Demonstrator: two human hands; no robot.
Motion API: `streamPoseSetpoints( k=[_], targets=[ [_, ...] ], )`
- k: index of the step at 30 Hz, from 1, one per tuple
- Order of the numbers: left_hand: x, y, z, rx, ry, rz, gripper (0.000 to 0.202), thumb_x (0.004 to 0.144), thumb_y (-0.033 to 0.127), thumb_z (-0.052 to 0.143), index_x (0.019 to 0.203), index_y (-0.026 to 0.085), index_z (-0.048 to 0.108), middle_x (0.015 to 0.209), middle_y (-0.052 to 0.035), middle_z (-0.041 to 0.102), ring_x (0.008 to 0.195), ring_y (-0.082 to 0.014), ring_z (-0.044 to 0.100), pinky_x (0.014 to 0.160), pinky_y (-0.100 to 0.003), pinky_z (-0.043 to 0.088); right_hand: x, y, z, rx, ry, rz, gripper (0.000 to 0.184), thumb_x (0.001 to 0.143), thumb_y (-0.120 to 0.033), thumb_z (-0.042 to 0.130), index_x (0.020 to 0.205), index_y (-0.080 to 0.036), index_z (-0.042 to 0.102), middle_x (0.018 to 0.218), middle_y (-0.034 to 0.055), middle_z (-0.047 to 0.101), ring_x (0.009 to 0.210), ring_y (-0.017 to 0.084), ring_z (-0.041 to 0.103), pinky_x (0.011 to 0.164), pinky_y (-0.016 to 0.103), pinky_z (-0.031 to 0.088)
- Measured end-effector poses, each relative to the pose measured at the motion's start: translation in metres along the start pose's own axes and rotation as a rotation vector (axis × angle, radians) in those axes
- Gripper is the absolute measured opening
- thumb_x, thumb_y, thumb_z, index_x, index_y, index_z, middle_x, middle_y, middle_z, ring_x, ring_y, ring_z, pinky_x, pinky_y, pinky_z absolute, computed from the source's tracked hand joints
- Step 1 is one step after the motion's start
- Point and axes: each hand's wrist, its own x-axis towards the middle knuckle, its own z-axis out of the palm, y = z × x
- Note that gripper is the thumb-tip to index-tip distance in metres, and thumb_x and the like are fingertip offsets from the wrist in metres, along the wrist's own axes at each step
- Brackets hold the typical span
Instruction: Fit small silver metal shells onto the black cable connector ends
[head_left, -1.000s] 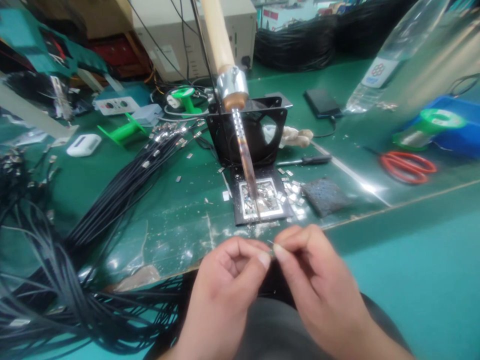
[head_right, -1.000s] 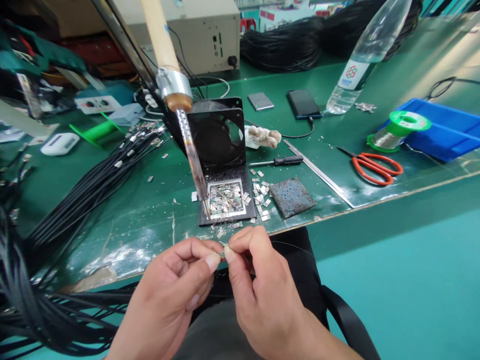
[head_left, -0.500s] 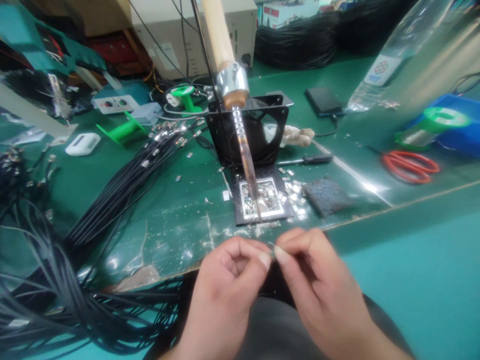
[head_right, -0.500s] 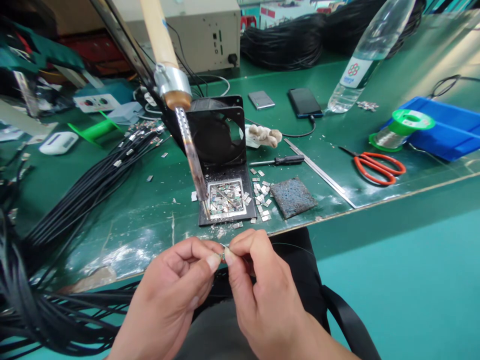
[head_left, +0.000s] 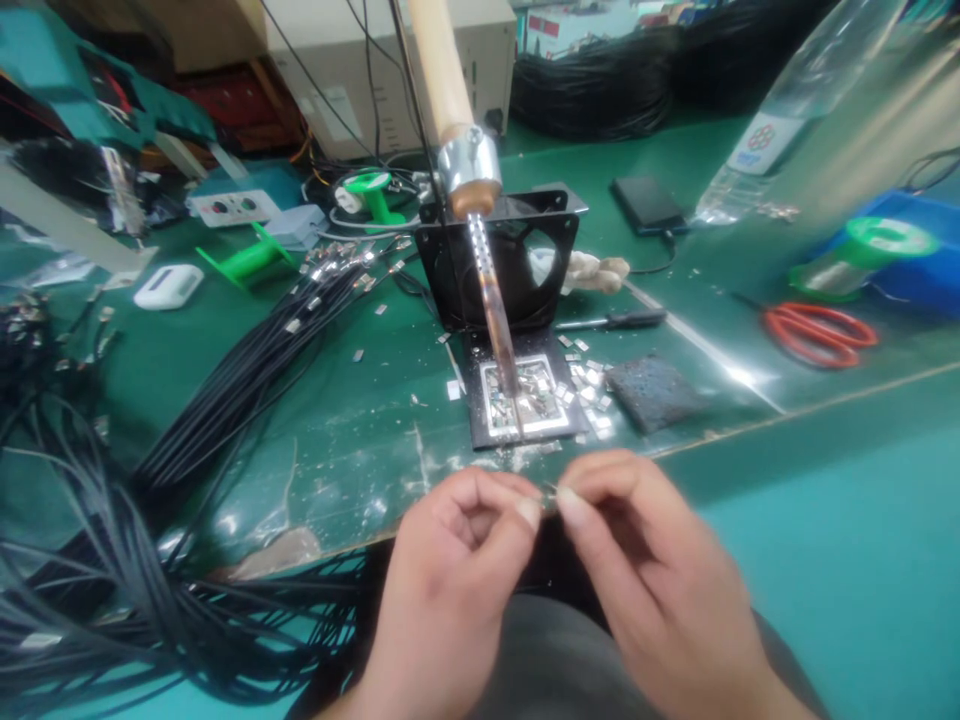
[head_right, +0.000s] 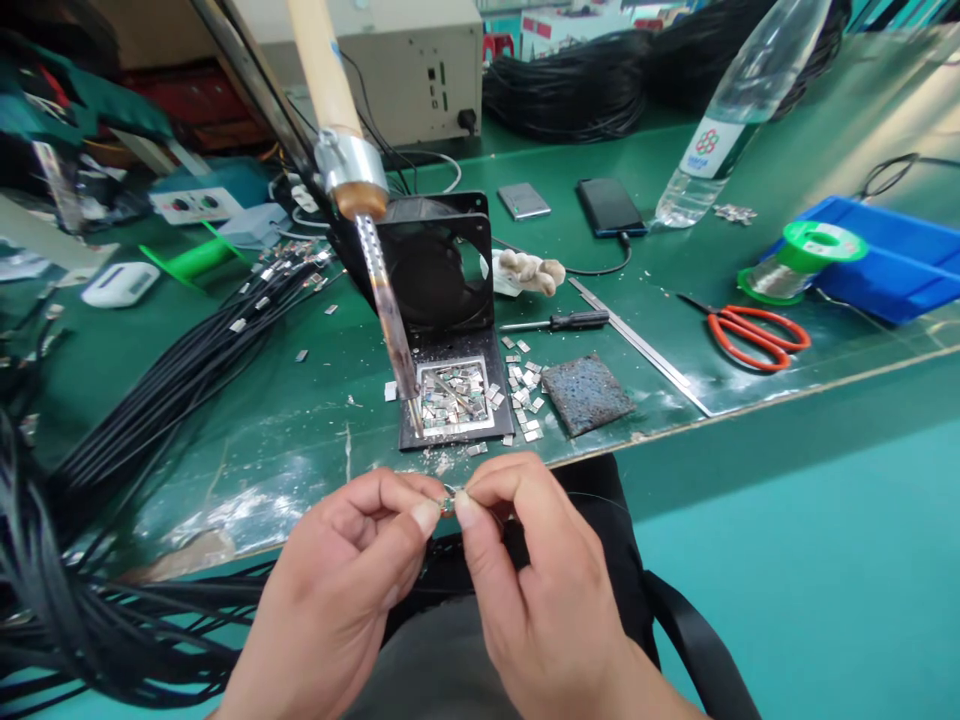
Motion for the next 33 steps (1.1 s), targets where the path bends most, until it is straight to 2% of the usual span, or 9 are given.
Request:
streamPoseSetpoints(
  k=[2,5,10,17,22,33],
  targets=[
    [0.0005,-0.0011,0.0001,-0.005,0.029,0.023,0.017,0.089,0.024,0.078,0.075,0.017,0.071,0.084,0.0023,0.068,0.052,-0.0021,0.035,0.046,-0.016,0.030,-0.0027,-0.0005,-0.0018,-0.066,0.054,-0.038,0.012,0.101,-0.015,0.061,0.092,-0.023,0.064,0.099,0.0023,0.071,0.091,0.013,0.071,0.084,0.022,0.061],
    [0.0011,-0.0023,0.0005,-0.014,0.057,0.030,0.017,0.091,0.024,0.076,0.077,0.017,0.071,0.087,0.0021,0.069,0.054,-0.0024,0.037,0.047,-0.016,0.032,-0.0069,-0.0002,-0.0023,-0.137,0.067,-0.116,0.010,0.097,-0.013,0.066,0.096,-0.022,0.069,0.109,0.0062,0.076,0.099,0.017,0.075,0.090,0.028,0.064],
    [0.0006,-0.0011,0.0024,-0.017,0.078,0.020,0.017,0.091,0.025,0.077,0.078,0.016,0.071,0.089,0.0010,0.070,0.054,-0.0026,0.038,0.048,-0.016,0.034,-0.0078,-0.0023,0.0006,-0.133,0.064,-0.169,0.013,0.094,-0.008,0.067,0.096,-0.020,0.071,0.107,0.0084,0.080,0.094,0.017,0.080,0.085,0.025,0.068],
    [-0.0008,0.0017,0.0029,0.006,0.081,0.036,0.018,0.092,0.026,0.075,0.077,0.016,0.070,0.086,0.0016,0.069,0.053,-0.0023,0.037,0.046,-0.017,0.032,-0.0049,-0.0052,0.0007,-0.149,0.072,-0.186,0.013,0.093,-0.007,0.067,0.094,-0.018,0.074,0.105,0.0091,0.082,0.093,0.014,0.081,0.088,0.018,0.066],
    [-0.0006,0.0014,0.0030,0.016,0.082,0.046,0.017,0.091,0.025,0.075,0.078,0.016,0.071,0.088,0.0012,0.070,0.052,-0.0019,0.036,0.045,-0.017,0.030,-0.0048,-0.0054,0.0022,-0.152,0.080,-0.177,0.012,0.094,-0.009,0.067,0.093,-0.018,0.074,0.104,0.0087,0.082,0.091,0.014,0.081,0.088,0.018,0.066],
    [0.0012,0.0029,0.0049,0.030,0.094,0.035,0.016,0.090,0.026,0.076,0.079,0.016,0.071,0.080,0.0018,0.066,0.051,-0.0025,0.035,0.044,-0.017,0.028,-0.0031,-0.0052,0.0007,-0.163,0.085,-0.172,0.013,0.094,-0.008,0.067,0.094,-0.019,0.074,0.103,0.0082,0.083,0.090,0.016,0.082,0.086,0.022,0.068]
  ],
)
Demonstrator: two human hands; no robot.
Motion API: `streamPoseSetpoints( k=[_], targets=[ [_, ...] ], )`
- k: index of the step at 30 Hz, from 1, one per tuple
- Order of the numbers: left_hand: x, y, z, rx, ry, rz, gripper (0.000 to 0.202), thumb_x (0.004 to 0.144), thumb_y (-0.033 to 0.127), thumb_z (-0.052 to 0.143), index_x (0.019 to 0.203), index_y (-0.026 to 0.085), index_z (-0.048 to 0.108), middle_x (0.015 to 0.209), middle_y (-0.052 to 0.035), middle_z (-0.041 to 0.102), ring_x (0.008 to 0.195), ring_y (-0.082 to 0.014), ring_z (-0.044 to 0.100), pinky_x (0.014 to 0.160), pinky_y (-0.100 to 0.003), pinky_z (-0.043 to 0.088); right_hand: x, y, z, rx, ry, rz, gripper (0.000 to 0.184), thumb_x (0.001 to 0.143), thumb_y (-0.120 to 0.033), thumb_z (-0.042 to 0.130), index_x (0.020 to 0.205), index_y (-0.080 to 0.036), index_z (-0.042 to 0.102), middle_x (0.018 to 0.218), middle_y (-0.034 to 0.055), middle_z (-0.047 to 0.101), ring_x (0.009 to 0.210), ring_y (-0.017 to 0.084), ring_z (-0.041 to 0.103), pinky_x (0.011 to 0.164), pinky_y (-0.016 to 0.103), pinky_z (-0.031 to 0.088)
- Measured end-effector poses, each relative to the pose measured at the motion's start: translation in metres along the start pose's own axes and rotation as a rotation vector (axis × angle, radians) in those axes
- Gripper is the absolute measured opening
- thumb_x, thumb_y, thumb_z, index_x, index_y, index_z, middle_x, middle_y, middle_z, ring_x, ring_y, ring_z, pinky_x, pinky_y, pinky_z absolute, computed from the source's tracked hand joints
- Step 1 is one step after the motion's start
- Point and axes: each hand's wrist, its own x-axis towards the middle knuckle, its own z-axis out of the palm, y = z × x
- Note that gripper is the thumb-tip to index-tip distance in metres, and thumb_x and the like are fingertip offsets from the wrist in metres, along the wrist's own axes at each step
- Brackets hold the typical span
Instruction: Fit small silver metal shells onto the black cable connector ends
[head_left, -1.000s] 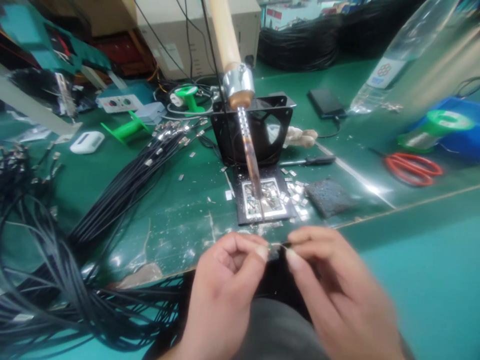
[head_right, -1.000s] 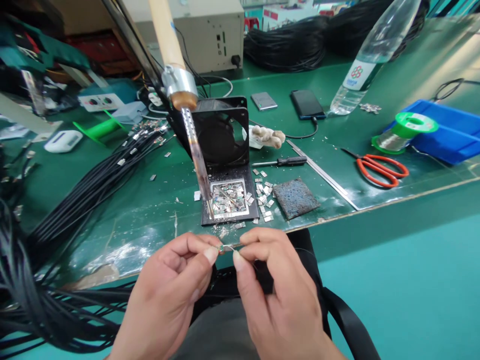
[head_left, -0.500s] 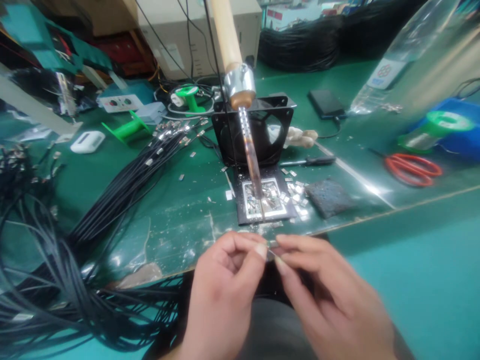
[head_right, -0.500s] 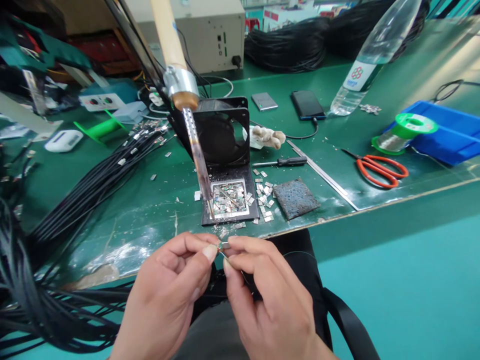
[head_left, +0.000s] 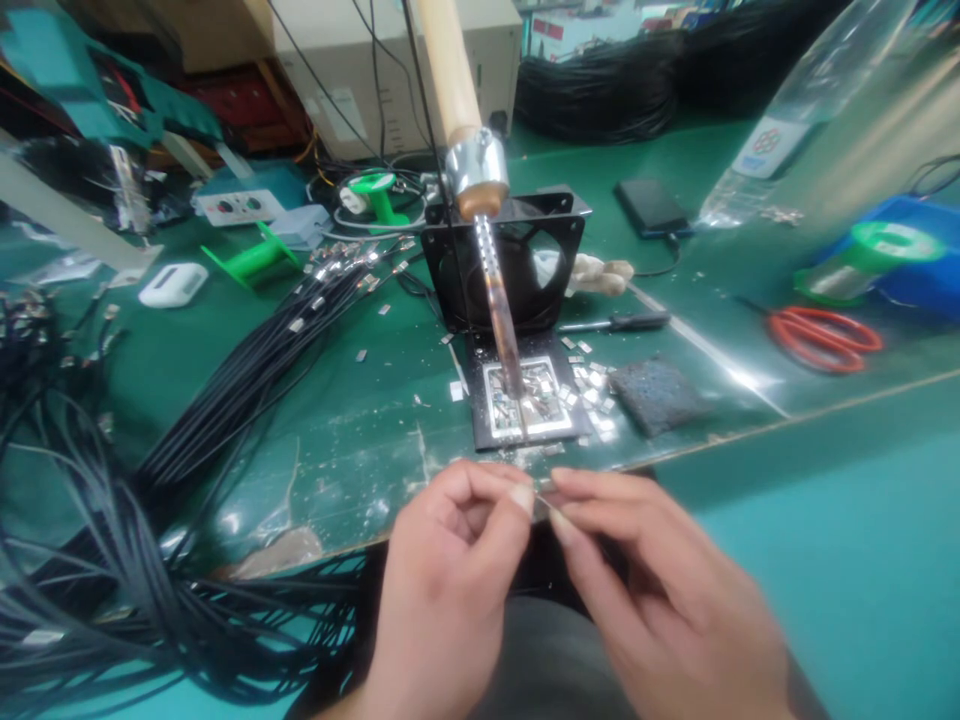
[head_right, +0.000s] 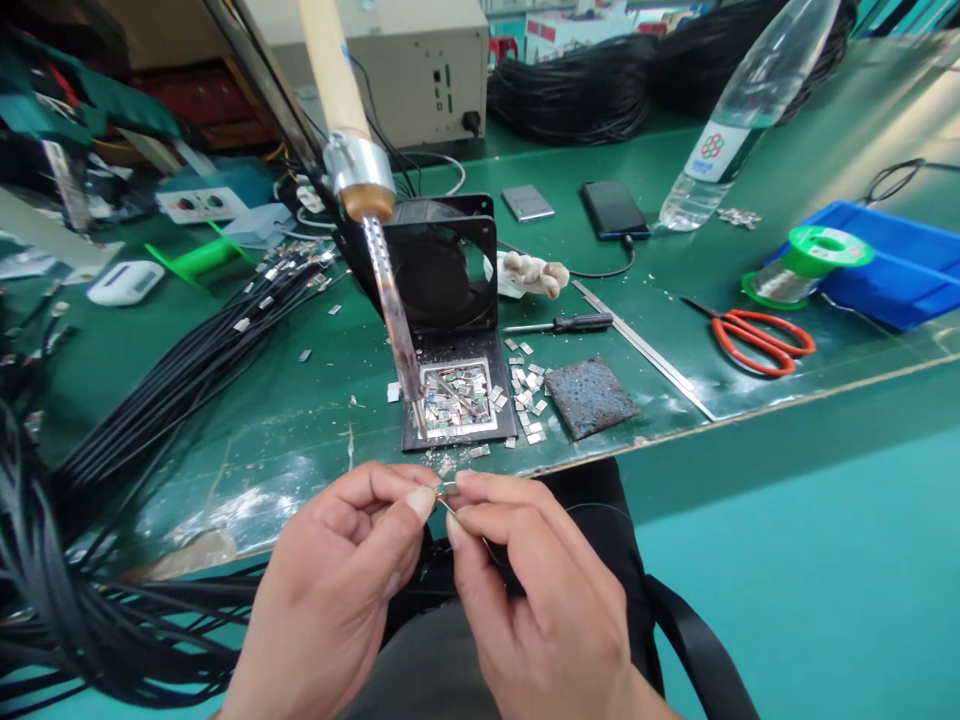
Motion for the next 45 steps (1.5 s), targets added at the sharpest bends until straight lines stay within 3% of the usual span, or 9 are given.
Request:
streamPoseSetpoints(
  k=[5,10,15,21,29,42,45],
  targets=[
    [0.001,0.002,0.000,-0.002,0.006,-0.003,0.014,0.091,0.027,0.076,0.081,0.017,0.073,0.068,0.0049,0.057,0.050,-0.0030,0.033,0.044,-0.016,0.027,0.002,-0.002,0.003,0.010,0.026,0.019,0.013,0.095,-0.010,0.067,0.094,-0.020,0.075,0.102,0.0068,0.083,0.088,0.016,0.082,0.085,0.023,0.069],
    [0.004,0.006,0.001,0.011,0.003,0.016,0.013,0.092,0.025,0.076,0.081,0.017,0.073,0.073,0.0041,0.062,0.053,-0.0034,0.039,0.047,-0.015,0.033,0.009,-0.004,0.004,0.010,0.053,0.028,0.013,0.094,-0.009,0.067,0.091,-0.019,0.075,0.100,0.0063,0.083,0.088,0.014,0.081,0.087,0.020,0.067],
    [0.008,0.008,0.001,-0.004,0.003,0.012,0.016,0.093,0.027,0.077,0.081,0.018,0.070,0.078,0.0044,0.064,0.053,-0.0026,0.039,0.050,-0.015,0.036,0.015,-0.003,0.004,-0.004,0.055,0.020,0.015,0.095,-0.009,0.067,0.092,-0.021,0.076,0.100,0.0058,0.083,0.086,0.017,0.082,0.085,0.025,0.069],
    [0.012,0.009,0.000,0.023,0.001,0.040,0.018,0.095,0.028,0.076,0.081,0.019,0.070,0.069,0.0055,0.057,0.053,-0.0045,0.041,0.052,-0.016,0.038,0.020,-0.004,0.005,-0.008,0.063,0.017,0.015,0.095,-0.010,0.067,0.093,-0.021,0.076,0.099,0.0069,0.084,0.087,0.020,0.083,0.083,0.028,0.070],
    [0.014,0.013,0.001,0.020,-0.001,0.063,0.018,0.095,0.027,0.076,0.080,0.020,0.070,0.062,0.0075,0.050,0.052,-0.0048,0.040,0.052,-0.016,0.037,0.025,-0.005,0.006,-0.004,0.073,0.016,0.014,0.094,-0.010,0.067,0.091,-0.020,0.076,0.099,0.0072,0.083,0.087,0.018,0.082,0.086,0.025,0.069],
    [0.015,0.016,0.000,0.051,0.009,0.095,0.017,0.096,0.025,0.075,0.080,0.021,0.071,0.061,0.0077,0.049,0.052,-0.0051,0.039,0.053,-0.016,0.037,0.028,-0.005,0.006,0.013,0.069,0.026,0.013,0.095,-0.010,0.068,0.091,-0.019,0.077,0.101,0.0067,0.083,0.089,0.017,0.082,0.089,0.025,0.068],
    [0.016,0.016,0.000,0.051,0.010,0.093,0.019,0.096,0.025,0.074,0.079,0.020,0.071,0.061,0.0075,0.050,0.052,-0.0050,0.039,0.052,-0.016,0.036,0.028,-0.005,0.007,0.012,0.072,0.002,0.013,0.094,-0.008,0.069,0.090,-0.017,0.077,0.100,0.0066,0.083,0.090,0.014,0.081,0.091,0.020,0.066]
  ],
)
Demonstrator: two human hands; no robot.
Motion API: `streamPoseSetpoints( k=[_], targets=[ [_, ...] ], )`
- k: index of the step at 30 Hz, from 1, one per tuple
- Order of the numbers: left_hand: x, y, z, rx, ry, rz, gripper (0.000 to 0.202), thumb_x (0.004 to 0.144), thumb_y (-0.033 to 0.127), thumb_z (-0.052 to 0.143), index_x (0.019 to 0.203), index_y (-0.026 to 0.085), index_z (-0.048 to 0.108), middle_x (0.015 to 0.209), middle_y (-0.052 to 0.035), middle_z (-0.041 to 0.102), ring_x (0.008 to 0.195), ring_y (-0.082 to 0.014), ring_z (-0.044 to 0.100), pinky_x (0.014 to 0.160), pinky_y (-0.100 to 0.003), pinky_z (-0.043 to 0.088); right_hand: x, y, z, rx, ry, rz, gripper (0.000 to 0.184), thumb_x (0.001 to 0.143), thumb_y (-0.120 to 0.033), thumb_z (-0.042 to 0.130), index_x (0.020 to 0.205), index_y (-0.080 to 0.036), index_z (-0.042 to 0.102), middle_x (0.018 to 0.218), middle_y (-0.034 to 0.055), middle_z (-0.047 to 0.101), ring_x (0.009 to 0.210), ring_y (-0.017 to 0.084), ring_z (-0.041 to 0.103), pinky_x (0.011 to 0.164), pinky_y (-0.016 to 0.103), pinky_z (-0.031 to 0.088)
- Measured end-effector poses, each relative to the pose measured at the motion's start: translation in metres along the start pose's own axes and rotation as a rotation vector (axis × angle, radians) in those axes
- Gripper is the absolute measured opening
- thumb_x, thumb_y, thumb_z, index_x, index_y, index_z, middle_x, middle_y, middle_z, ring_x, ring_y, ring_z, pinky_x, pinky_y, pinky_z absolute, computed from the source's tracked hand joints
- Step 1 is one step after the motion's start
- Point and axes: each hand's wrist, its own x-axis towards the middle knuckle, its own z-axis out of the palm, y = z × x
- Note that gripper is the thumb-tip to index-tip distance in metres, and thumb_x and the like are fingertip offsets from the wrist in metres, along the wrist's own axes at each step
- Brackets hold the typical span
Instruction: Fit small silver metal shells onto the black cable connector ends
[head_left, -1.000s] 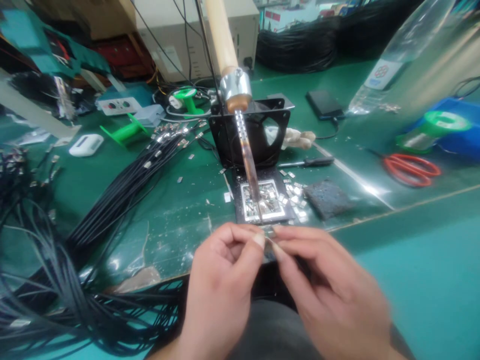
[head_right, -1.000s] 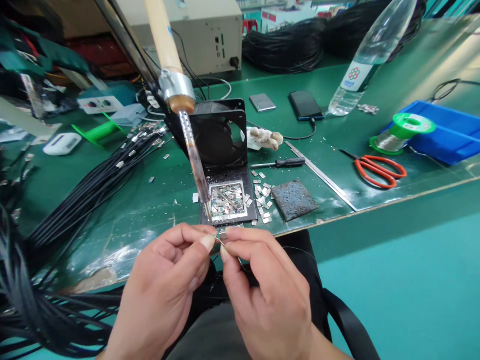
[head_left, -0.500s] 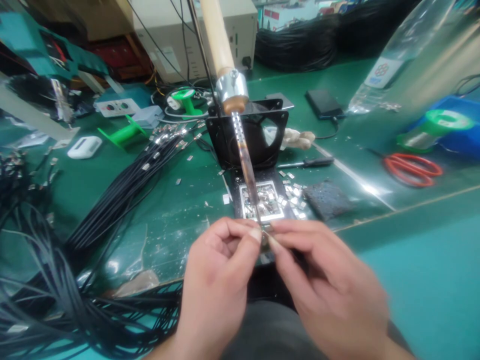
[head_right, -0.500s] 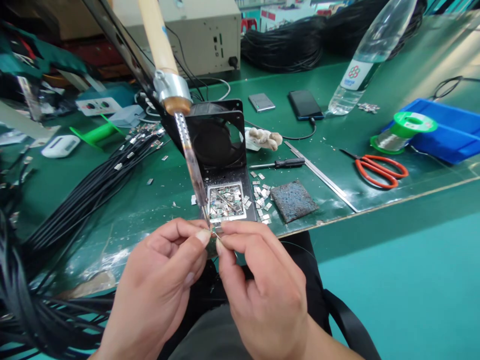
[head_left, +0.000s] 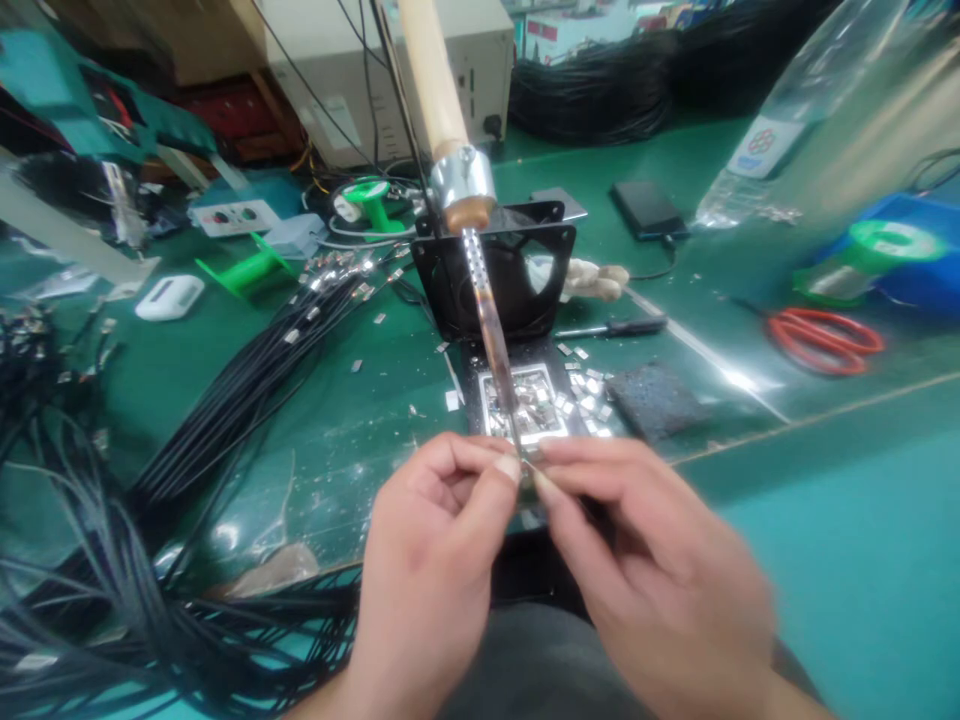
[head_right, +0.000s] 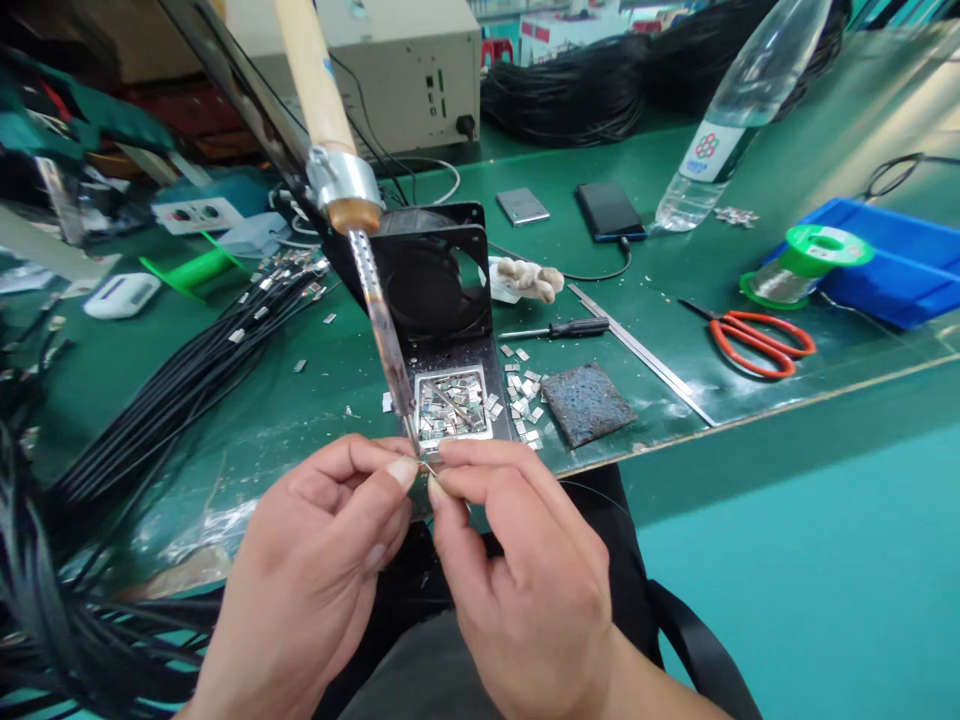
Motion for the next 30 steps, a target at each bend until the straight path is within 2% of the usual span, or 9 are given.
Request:
streamPoseSetpoints(
  k=[7,30],
  targets=[
    [0.0018,0.0006,0.0001,-0.001,0.001,0.008,0.016,0.096,0.025,0.075,0.081,0.021,0.071,0.061,0.0075,0.050,0.052,-0.0047,0.040,0.052,-0.015,0.037,0.0026,-0.0014,0.0023,0.003,0.012,-0.007,0.013,0.093,-0.008,0.069,0.088,-0.014,0.079,0.098,0.0069,0.083,0.091,0.010,0.080,0.094,0.012,0.061],
    [-0.0008,0.0013,-0.0013,-0.009,0.000,0.013,0.014,0.095,0.024,0.075,0.081,0.020,0.072,0.062,0.0073,0.050,0.052,-0.0044,0.040,0.052,-0.014,0.038,0.0036,-0.0018,0.0018,0.025,0.021,0.013,0.013,0.093,-0.007,0.069,0.088,-0.016,0.078,0.098,0.0058,0.082,0.090,0.010,0.079,0.093,0.014,0.062]
  ],
)
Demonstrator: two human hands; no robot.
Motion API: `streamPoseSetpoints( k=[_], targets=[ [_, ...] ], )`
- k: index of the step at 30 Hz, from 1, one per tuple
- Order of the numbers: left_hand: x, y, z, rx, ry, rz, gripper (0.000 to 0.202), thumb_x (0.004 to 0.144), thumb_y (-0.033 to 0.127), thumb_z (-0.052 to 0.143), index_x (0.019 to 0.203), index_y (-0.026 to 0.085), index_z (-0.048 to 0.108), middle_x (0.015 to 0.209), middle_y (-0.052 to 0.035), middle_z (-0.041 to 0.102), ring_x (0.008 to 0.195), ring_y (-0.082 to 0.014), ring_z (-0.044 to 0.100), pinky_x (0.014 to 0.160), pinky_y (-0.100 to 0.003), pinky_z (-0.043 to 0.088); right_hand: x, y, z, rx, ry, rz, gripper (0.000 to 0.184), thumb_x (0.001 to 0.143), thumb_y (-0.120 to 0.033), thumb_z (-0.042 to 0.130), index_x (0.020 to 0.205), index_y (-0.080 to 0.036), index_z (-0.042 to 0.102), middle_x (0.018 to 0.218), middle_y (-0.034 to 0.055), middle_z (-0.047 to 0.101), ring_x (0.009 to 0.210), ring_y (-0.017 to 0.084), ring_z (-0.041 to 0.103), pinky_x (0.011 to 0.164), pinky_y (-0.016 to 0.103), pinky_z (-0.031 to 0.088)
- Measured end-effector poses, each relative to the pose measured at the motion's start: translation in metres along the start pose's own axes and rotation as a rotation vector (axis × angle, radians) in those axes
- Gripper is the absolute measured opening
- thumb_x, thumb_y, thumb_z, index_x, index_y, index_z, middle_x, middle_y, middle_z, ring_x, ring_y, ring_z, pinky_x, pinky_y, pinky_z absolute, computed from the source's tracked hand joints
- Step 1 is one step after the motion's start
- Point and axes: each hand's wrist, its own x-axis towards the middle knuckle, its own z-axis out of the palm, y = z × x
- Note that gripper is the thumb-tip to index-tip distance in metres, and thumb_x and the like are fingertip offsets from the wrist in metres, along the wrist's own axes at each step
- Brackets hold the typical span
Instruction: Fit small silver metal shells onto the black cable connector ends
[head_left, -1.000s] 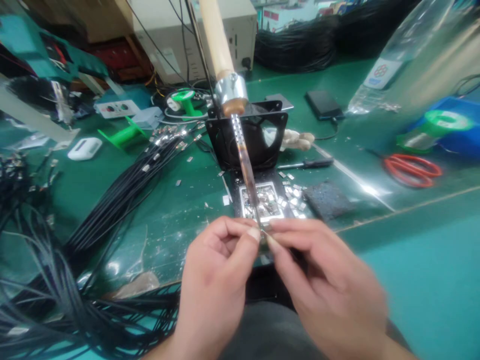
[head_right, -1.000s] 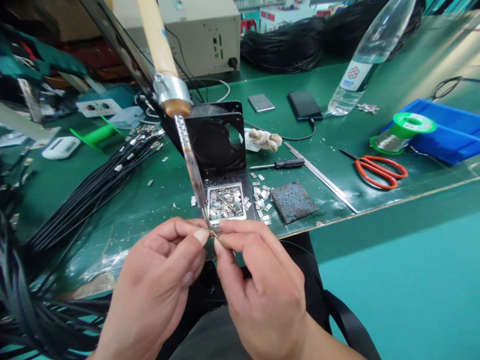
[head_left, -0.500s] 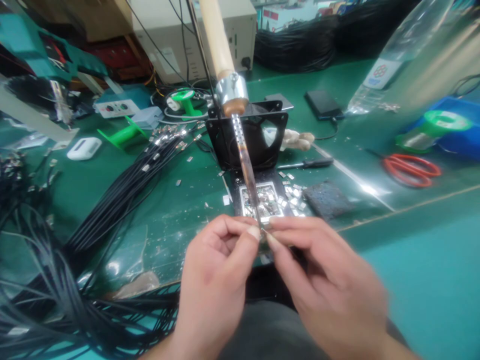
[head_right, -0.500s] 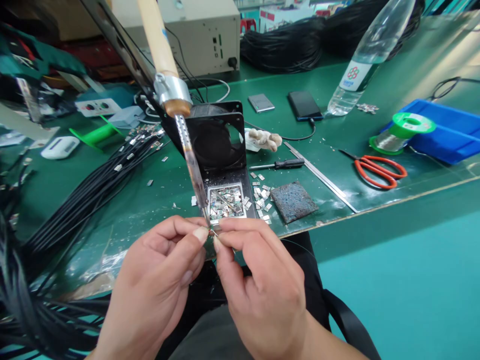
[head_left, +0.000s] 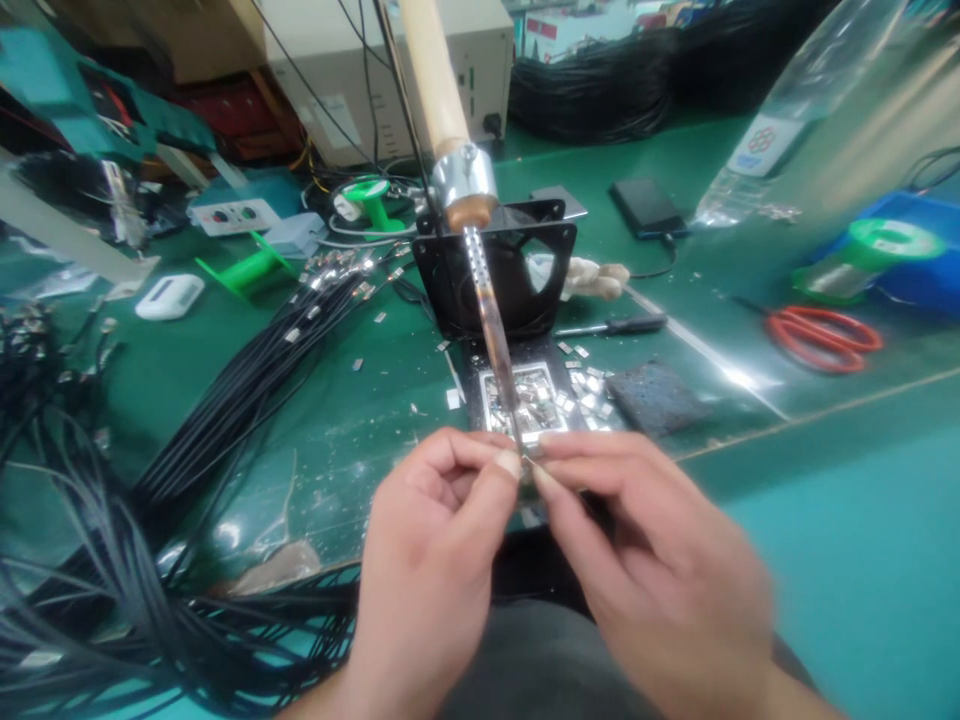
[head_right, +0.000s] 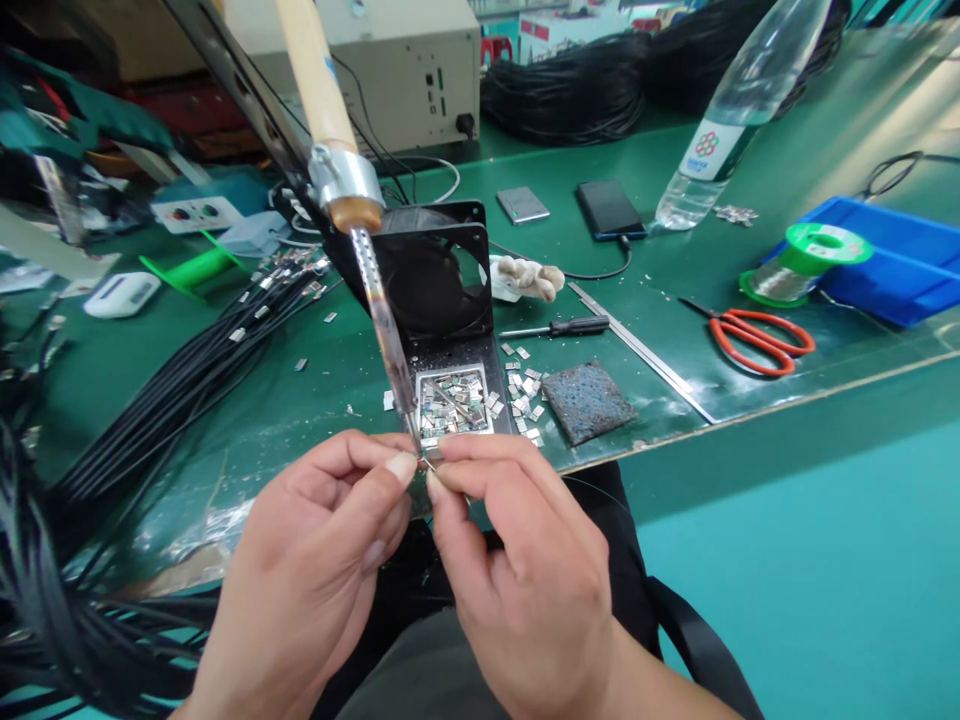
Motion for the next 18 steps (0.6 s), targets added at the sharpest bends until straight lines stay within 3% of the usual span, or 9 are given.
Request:
streamPoseSetpoints(
  k=[13,18],
  targets=[
    [-0.0015,-0.0025,0.0003,-0.008,0.002,-0.016,0.017,0.095,0.025,0.075,0.080,0.019,0.071,0.067,0.0061,0.056,0.053,-0.0041,0.039,0.050,-0.014,0.035,-0.0057,0.0008,-0.0001,0.010,-0.007,-0.015,0.014,0.091,-0.006,0.069,0.088,-0.015,0.078,0.097,0.0041,0.082,0.089,0.008,0.079,0.093,0.010,0.059],
    [-0.0048,-0.0040,-0.0009,-0.048,-0.034,-0.056,0.017,0.096,0.027,0.076,0.082,0.019,0.072,0.069,0.0059,0.057,0.053,-0.0036,0.037,0.050,-0.015,0.034,-0.0090,-0.0002,-0.0021,0.047,-0.002,0.102,0.014,0.093,-0.010,0.069,0.088,-0.021,0.076,0.098,0.0014,0.082,0.087,0.011,0.079,0.086,0.016,0.064]
  ],
)
